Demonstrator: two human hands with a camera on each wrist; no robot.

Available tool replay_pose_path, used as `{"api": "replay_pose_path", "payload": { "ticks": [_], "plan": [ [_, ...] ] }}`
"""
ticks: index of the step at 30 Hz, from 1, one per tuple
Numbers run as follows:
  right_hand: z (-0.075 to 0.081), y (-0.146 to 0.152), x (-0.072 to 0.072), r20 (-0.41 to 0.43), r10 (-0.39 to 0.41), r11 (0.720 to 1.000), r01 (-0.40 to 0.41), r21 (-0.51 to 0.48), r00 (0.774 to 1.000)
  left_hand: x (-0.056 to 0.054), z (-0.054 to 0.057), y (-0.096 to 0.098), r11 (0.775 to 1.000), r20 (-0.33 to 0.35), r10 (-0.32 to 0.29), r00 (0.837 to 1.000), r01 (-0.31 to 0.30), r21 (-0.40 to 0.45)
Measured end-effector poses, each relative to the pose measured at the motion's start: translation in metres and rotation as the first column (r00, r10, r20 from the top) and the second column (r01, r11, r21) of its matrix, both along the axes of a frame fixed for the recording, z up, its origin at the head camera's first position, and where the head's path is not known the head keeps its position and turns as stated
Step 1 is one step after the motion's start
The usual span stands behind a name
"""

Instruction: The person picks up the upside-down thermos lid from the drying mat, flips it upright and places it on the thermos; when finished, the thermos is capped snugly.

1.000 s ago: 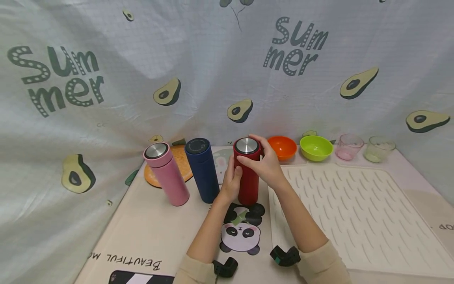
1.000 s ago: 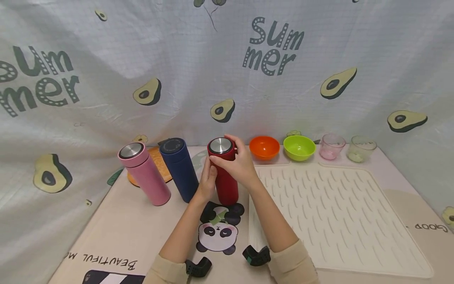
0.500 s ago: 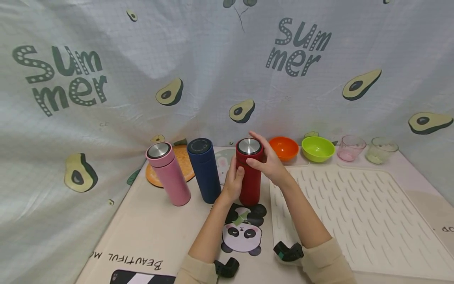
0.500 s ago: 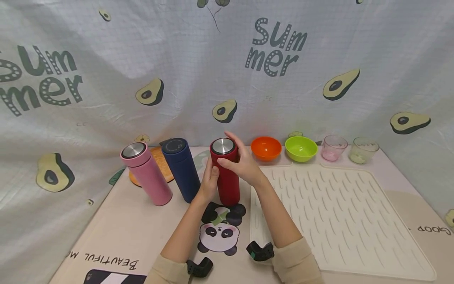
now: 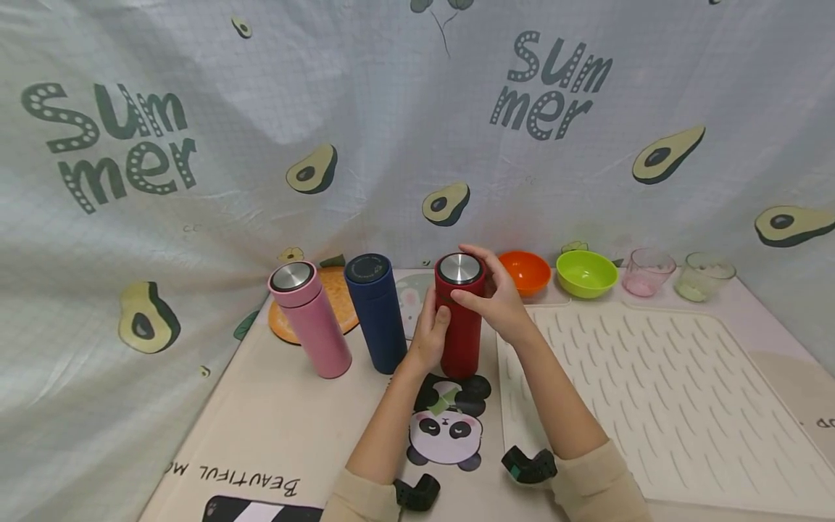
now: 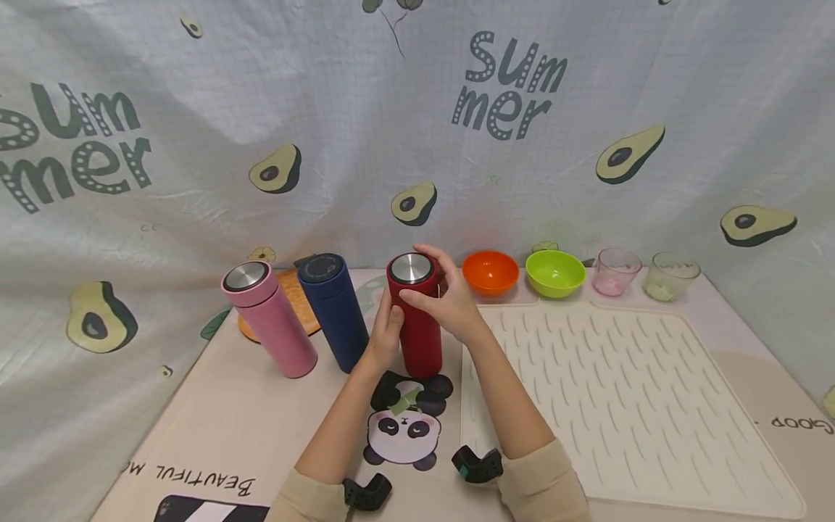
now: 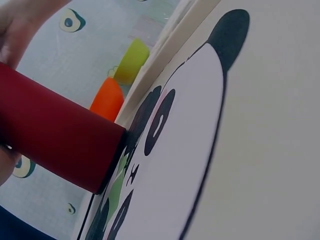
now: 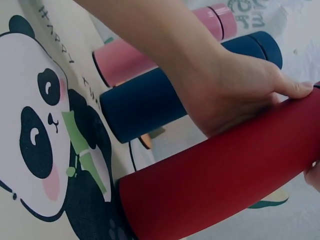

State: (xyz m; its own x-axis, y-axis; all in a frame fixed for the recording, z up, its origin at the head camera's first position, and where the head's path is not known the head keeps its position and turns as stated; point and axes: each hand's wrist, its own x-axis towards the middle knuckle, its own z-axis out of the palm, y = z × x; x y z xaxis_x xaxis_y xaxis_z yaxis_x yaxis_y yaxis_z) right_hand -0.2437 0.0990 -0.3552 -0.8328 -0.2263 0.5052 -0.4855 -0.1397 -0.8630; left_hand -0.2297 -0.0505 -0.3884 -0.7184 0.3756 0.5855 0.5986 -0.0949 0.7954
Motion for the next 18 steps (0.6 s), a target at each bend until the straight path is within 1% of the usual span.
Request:
{"api": "replay_pose_path", "payload": {
  "ticks": [4,7,8,10,12,14,16,18],
  "plan": [
    [-0.002,0.003,-0.005,-0.024,0.092,0.995,-0.093,-0.039,0.995,0.0,0.0,0.0,1.0,-0.005,-0.012,1.0,0.012,0.013],
    [-0.003,0.004,-0.006,-0.04,0.137,0.989,-0.139,-0.053,0.99,0.001,0.0,0.0,1.0,0.0,-0.015,1.0,0.015,0.007],
    [-0.002,0.004,-0.006,-0.046,0.14,0.989,-0.142,-0.047,0.989,0.001,0.0,0.0,1.0,0.004,-0.015,1.0,0.015,0.004],
    [-0.001,0.002,-0.005,-0.058,0.104,0.995,-0.105,0.0,0.993,0.002,0.001,0.0,1.0,0.019,-0.013,1.0,0.013,-0.007],
    [0.001,-0.002,-0.004,-0.068,0.023,0.998,-0.019,0.059,0.997,0.002,0.002,0.0,1.0,0.035,-0.008,0.999,0.008,-0.021],
    [0.003,-0.007,-0.003,-0.076,-0.08,0.99,0.088,0.112,0.994,0.001,0.002,0.0,0.999,0.047,-0.003,0.999,0.005,-0.035],
    [0.004,-0.01,-0.001,-0.078,-0.157,0.978,0.166,0.129,0.985,0.001,0.002,-0.001,0.999,0.052,-0.005,0.999,0.007,-0.04],
    [0.003,-0.011,0.0,-0.069,-0.189,0.975,0.195,0.102,0.98,0.0,0.002,-0.001,0.999,0.048,-0.012,0.999,0.013,-0.029]
  ]
}}
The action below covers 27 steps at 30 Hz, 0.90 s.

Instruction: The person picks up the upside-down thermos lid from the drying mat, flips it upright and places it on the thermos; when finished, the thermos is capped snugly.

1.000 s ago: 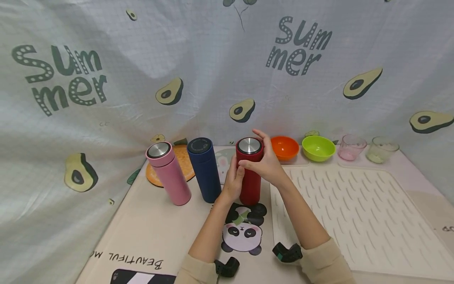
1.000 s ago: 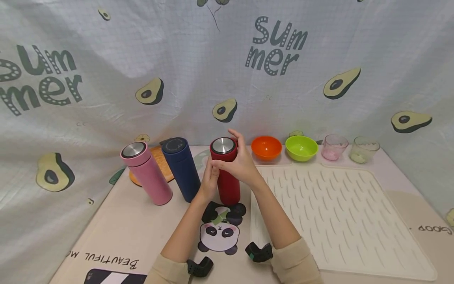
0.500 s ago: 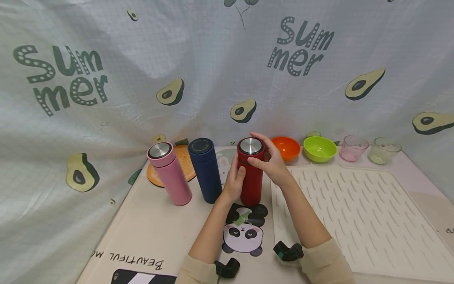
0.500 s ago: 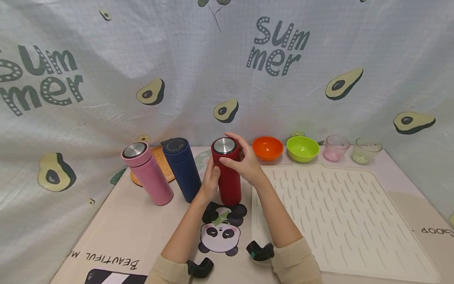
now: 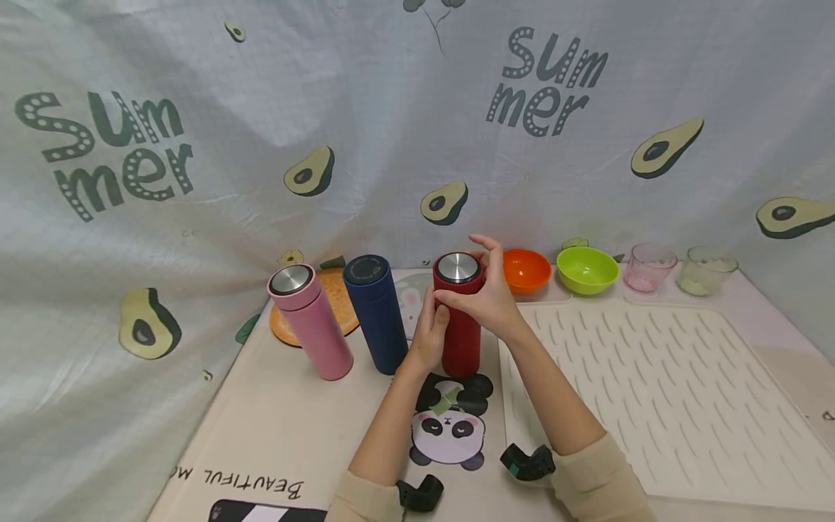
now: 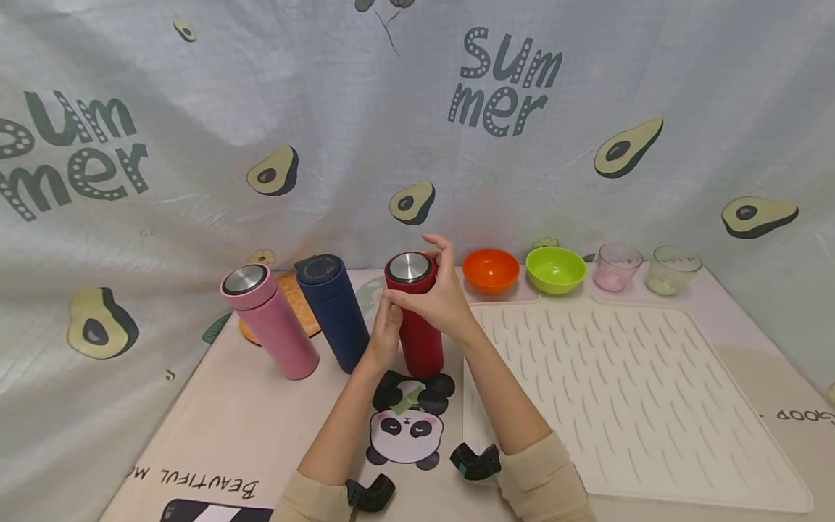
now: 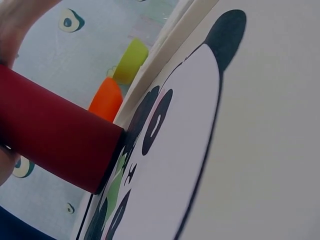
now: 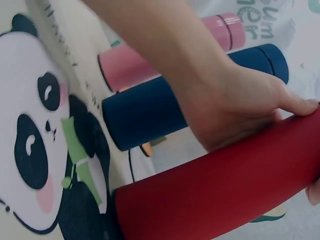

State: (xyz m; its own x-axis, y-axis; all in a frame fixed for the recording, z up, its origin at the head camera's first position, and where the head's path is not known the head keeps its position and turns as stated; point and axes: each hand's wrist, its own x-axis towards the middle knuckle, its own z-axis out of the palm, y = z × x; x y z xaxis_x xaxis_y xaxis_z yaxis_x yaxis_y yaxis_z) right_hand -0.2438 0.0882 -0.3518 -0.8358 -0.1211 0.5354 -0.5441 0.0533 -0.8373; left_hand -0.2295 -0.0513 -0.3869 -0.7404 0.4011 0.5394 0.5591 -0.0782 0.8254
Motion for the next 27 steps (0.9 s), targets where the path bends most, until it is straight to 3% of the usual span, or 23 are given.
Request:
{"api": "replay_pose_path", "payload": {
  "ticks": [5,11,14,18,21,27],
  "plan": [
    [-0.0013,0.0043,-0.0013,-0.015,0.071,0.994,-0.072,-0.083,0.997,-0.0023,-0.0012,0.0008,0.998,-0.003,-0.028,1.0,0.028,0.059],
    [-0.0007,0.0069,-0.0038,-0.082,0.19,0.974,-0.198,-0.11,0.978,-0.004,0.0,0.0012,0.994,0.004,-0.052,0.999,0.051,0.094],
    [0.0006,0.0044,-0.0019,-0.096,0.155,0.984,-0.162,-0.07,0.983,-0.004,0.0004,0.0011,0.995,0.015,-0.054,0.998,0.053,0.088],
    [0.0028,-0.0006,0.0017,-0.091,-0.01,0.999,0.014,0.047,0.996,-0.0037,0.0006,0.0009,0.996,0.026,-0.055,0.998,0.053,0.075],
    [0.0031,-0.0015,0.0039,-0.074,-0.071,0.995,0.076,0.067,0.995,-0.0034,0.0002,0.0001,0.997,0.017,-0.049,0.999,0.048,0.065],
    [-0.0006,0.0039,0.0025,-0.064,0.047,0.999,-0.049,-0.024,0.997,-0.0035,-0.0028,-0.0019,0.997,-0.025,-0.031,0.999,0.033,0.063]
  ]
}}
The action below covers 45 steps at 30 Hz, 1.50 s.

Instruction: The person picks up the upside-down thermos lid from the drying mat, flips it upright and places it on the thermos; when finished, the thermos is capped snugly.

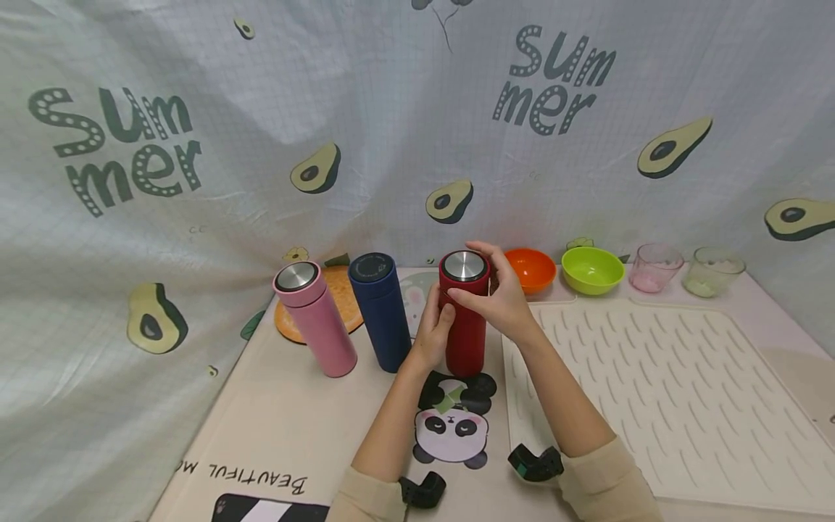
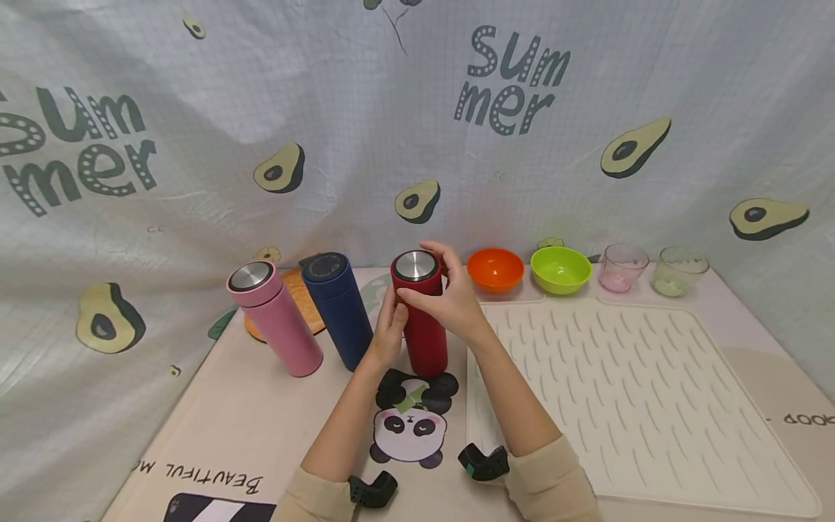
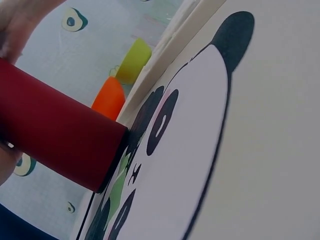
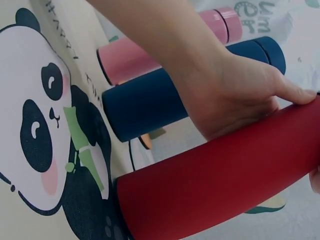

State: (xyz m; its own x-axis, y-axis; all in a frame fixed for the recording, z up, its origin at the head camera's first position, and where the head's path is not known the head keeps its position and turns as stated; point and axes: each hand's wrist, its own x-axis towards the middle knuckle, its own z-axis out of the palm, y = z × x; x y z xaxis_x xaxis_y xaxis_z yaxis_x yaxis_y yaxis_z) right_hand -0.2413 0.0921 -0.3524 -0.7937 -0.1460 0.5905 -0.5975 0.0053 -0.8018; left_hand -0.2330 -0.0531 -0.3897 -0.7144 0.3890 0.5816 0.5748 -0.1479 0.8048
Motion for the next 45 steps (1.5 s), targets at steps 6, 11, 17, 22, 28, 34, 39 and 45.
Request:
{"api": "replay_pose_path", "payload": {
  "ticks": [6,11,17,22,28,34,39,45],
  "plan": [
    [-0.005,0.006,-0.004,0.007,0.157,0.984,-0.156,-0.09,0.988,0.001,-0.001,-0.001,1.0,0.01,-0.017,1.0,0.017,0.018],
    [-0.006,0.009,-0.007,0.01,0.236,0.964,-0.233,-0.127,0.972,0.0,0.0,-0.001,1.0,0.0,-0.024,1.0,0.024,0.005],
    [-0.005,0.01,-0.009,0.018,0.263,0.957,-0.258,-0.132,0.965,0.0,0.001,0.0,1.0,-0.014,-0.026,1.0,0.026,-0.003],
    [-0.003,0.005,-0.007,0.061,0.144,0.988,-0.14,-0.066,0.988,0.0,0.002,0.001,1.0,-0.002,-0.022,1.0,0.021,-0.008],
    [0.0,0.002,-0.006,0.03,0.147,0.989,-0.147,-0.012,0.989,0.0,0.0,0.0,1.0,0.017,-0.024,1.0,0.024,0.008],
    [0.002,0.003,-0.003,0.099,0.126,0.992,-0.127,0.003,0.987,-0.008,-0.013,0.001,0.999,0.026,-0.028,0.999,0.028,0.022],
    [0.005,0.005,-0.001,0.155,0.175,0.984,-0.177,-0.006,0.972,-0.016,-0.022,0.001,0.999,0.019,-0.031,0.999,0.031,0.025],
    [0.005,0.004,0.0,0.159,0.182,0.982,-0.172,-0.076,0.97,-0.008,-0.011,-0.001,0.999,0.019,-0.047,0.999,0.047,0.017]
  ]
}}
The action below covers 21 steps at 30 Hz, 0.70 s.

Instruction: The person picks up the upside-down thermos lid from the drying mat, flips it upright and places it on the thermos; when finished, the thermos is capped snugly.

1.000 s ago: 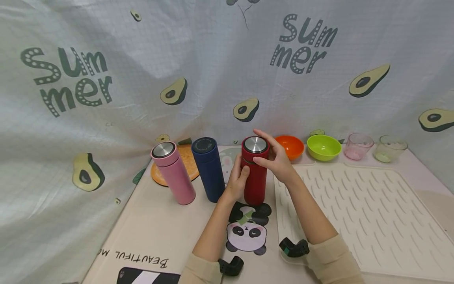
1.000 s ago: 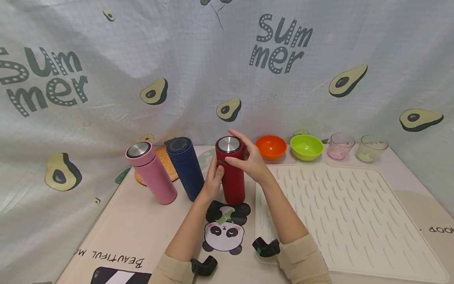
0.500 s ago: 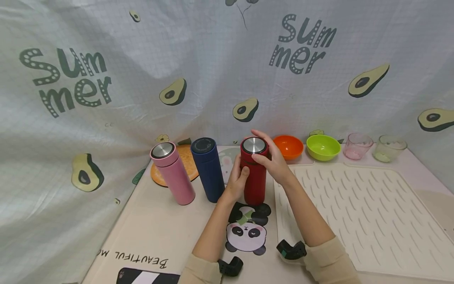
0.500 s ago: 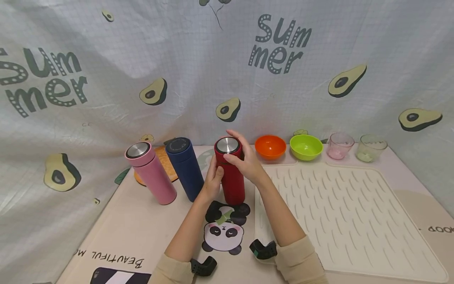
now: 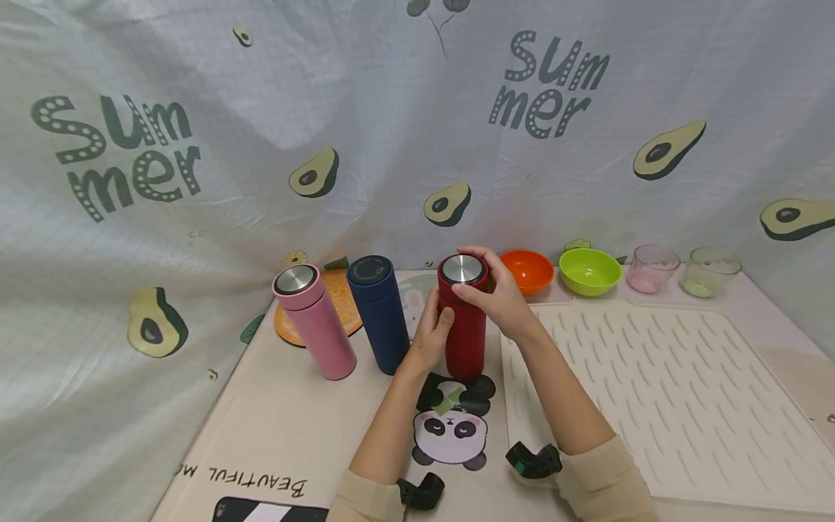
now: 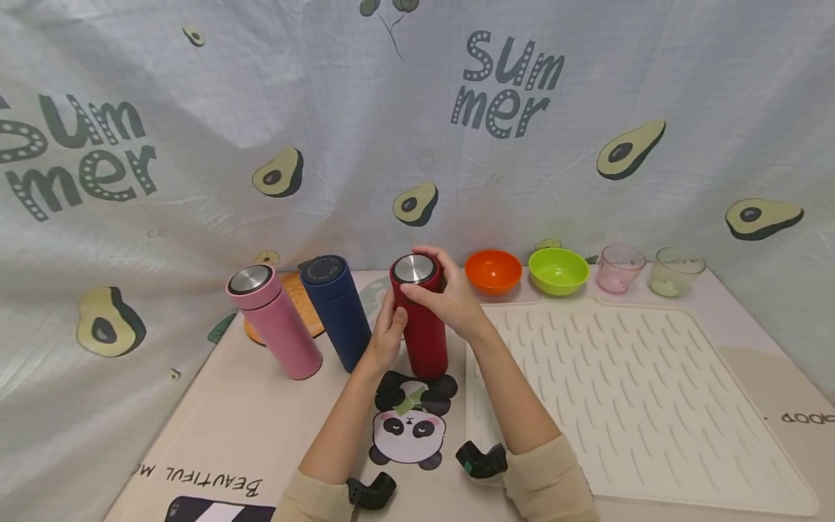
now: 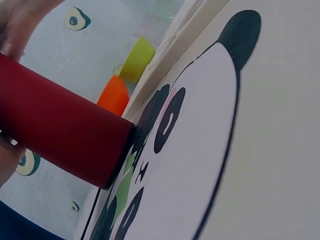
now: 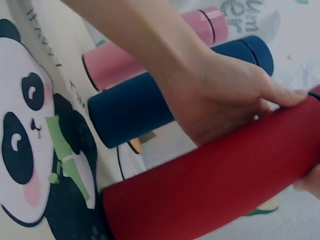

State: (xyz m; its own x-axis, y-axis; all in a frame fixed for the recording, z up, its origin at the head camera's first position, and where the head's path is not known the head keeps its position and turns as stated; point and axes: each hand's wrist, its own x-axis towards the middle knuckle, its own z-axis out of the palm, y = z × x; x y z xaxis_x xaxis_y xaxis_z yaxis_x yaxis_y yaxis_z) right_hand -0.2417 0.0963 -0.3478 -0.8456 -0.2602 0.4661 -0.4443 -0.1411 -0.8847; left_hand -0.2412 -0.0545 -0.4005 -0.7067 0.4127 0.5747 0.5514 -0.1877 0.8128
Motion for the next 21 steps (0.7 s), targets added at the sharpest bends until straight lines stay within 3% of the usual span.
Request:
{"api": "replay_pose_path", "payload": {
  "ticks": [3,8,14,18,21],
  "plan": [
    [-0.0003,-0.0009,-0.0004,0.017,-0.005,1.0,0.005,0.002,1.0,0.0066,0.0081,-0.0001,1.0,0.001,0.001,1.0,-0.001,0.001],
    [0.0011,0.0018,-0.0008,0.011,0.079,0.994,-0.078,-0.072,0.997,0.0087,0.0107,0.0002,1.0,0.004,-0.015,1.0,0.015,0.01],
    [0.0011,0.0018,-0.0002,0.034,0.052,0.998,-0.051,-0.036,0.998,0.0077,0.0103,-0.0008,0.999,0.03,-0.051,0.998,0.051,0.01],
    [0.0011,0.0028,-0.0011,0.008,0.063,0.998,-0.062,-0.013,0.998,0.0075,0.0107,-0.0015,0.999,0.037,-0.051,0.998,0.051,0.009],
    [0.002,0.0021,-0.0009,0.012,0.028,1.0,-0.028,-0.008,1.0,0.0078,0.0116,-0.0021,0.999,0.048,-0.049,0.998,0.049,0.005]
  ]
}}
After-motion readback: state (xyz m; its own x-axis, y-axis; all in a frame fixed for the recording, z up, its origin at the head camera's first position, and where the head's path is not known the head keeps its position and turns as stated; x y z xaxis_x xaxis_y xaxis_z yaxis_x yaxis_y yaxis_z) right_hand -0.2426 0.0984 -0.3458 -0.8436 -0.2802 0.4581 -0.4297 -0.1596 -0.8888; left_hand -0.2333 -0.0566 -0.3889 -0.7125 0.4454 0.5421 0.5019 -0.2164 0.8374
